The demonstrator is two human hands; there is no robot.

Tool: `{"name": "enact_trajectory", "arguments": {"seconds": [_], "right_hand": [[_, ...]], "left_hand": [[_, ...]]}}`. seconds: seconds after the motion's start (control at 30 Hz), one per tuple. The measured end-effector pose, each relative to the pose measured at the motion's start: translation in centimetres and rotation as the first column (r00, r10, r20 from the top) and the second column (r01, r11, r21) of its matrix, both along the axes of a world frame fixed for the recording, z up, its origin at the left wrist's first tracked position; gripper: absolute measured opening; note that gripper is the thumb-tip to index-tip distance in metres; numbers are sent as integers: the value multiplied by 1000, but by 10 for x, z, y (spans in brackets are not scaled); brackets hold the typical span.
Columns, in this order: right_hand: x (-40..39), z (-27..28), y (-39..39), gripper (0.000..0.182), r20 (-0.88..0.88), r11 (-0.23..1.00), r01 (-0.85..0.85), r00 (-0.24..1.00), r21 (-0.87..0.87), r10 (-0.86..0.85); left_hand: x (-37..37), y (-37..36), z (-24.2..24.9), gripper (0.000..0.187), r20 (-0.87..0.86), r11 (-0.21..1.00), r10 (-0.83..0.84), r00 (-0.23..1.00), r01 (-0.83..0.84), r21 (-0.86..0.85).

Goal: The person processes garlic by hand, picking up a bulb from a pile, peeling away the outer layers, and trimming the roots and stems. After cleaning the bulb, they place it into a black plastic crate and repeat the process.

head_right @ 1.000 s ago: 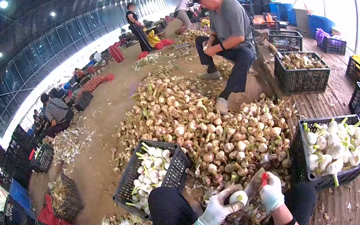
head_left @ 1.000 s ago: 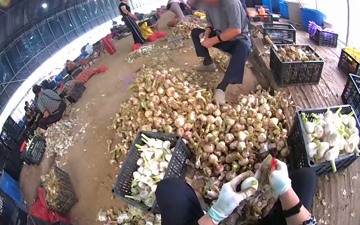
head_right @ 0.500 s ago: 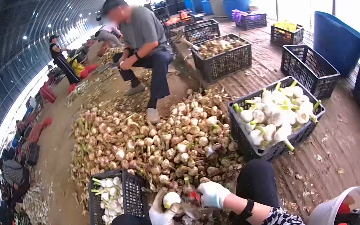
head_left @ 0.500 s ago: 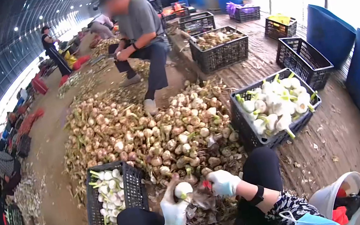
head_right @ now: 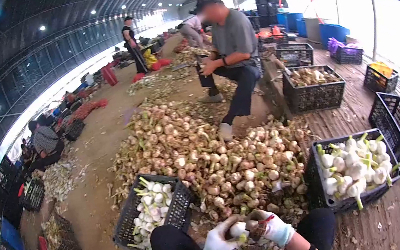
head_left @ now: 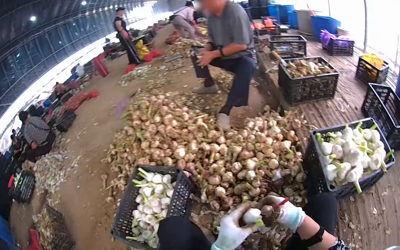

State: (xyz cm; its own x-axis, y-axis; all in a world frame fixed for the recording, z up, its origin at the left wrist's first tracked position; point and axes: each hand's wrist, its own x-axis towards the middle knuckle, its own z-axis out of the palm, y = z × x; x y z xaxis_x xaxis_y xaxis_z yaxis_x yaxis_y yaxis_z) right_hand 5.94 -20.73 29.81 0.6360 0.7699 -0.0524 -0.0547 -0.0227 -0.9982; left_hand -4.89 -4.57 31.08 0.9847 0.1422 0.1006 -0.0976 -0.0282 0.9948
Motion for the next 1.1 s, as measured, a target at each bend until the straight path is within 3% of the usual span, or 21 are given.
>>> {"name": "enact_trajectory", "arguments": {"seconds": [0.03, 0.1, 0.23, 0.3, 0.37, 0.4, 0.5, 0.53, 0.57, 0.63, 0.67, 0.7, 0.77, 0.83, 0.87, 0.9, 0.93, 0.97, 1.0, 1.03, 1.1], "right_hand": [[-3, 8, 2, 35, 43, 996, 13, 999, -88, -9], [-2, 1, 6, 33, 5, 996, 3, 1000, 92, -3], [-9, 25, 3, 30, -105, 998, 15, 994, -61, -21], [-11, 22, 2, 29, -162, 993, 25, 986, -112, -43], [-7, 1, 1, 29, -252, 998, 19, 968, 58, -3], [-10, 7, 2, 29, -150, 999, 29, 988, 26, -25], [-5, -19, 6, 34, -320, 986, 51, 947, 157, 2], [4, -26, -1, 39, 350, 992, -120, 928, -44, 128], [-2, -12, -1, 41, -37, 986, -166, 986, -21, 165], [-6, -22, 2, 42, 303, 983, -159, 945, 88, 126], [-7, -21, -1, 39, -99, 958, -131, 982, 257, 161], [-5, -21, -3, 39, -464, 911, -49, 849, 409, 254], [10, -34, 2, 37, -447, 921, 15, 877, 389, 175], [31, 9, -4, 36, 114, 999, -12, 993, 47, 7], [57, -3, -3, 33, 23, 963, 5, 1000, -268, 1], [75, -4, 2, 27, -579, 951, 271, 803, 148, -139], [106, -3, 2, 26, -644, 851, 376, 762, 366, -60], [122, 38, 2, 30, -791, 738, 643, 553, 206, -261], [143, 77, -9, 30, -324, 759, 642, 745, 110, -583], [150, 94, -27, 30, 262, 726, 688, 700, 5, -665], [138, 96, -13, 32, -42, 781, 497, 852, 379, -522]], "left_hand": [[-1, -1, 0, 55, -34, 999, 15, 999, -13, 51], [-6, -1, 8, 57, -145, 990, -55, 988, 36, -133], [-6, 7, -1, 58, -147, 993, -92, 985, 80, -86], [-8, 8, -8, 57, -157, 929, -142, 977, 77, -361], [-9, 8, -6, 56, -155, 886, -157, 975, 70, -459], [-9, 8, 3, 56, -177, 885, -167, 970, 68, -461], [-8, 9, 16, 47, -148, 879, -193, 970, 104, -466], [-5, 18, 3, 49, -132, 897, -229, 964, 157, -413], [-5, 16, 7, 49, -104, 823, -266, 958, 170, -542], [-7, 14, 9, 49, -135, 816, -220, 966, 107, -568], [-8, 12, 13, 51, -159, 793, -227, 961, 88, -603], [-8, 10, 16, 52, -179, 771, -219, 959, 58, -635], [-7, 8, 15, 51, -195, 805, -197, 961, 45, -592], [-3, 7, 8, 38, -201, 836, -57, 978, -63, -545], [-1, 9, 2, 35, -170, 823, -46, 984, -59, -566], [2, 9, 1, 35, -168, 823, -41, 985, -62, -564], [4, 8, 1, 35, -153, 797, -25, 988, -73, -599], [5, 6, 2, 34, -142, 769, -12, 990, -82, -634], [5, 7, 11, 35, -171, 746, -83, 982, -53, -664], [8, 6, 19, 36, -200, 746, -145, 969, -26, -666], [10, 0, 28, 35, -167, 788, -84, 982, -37, -615]]}}
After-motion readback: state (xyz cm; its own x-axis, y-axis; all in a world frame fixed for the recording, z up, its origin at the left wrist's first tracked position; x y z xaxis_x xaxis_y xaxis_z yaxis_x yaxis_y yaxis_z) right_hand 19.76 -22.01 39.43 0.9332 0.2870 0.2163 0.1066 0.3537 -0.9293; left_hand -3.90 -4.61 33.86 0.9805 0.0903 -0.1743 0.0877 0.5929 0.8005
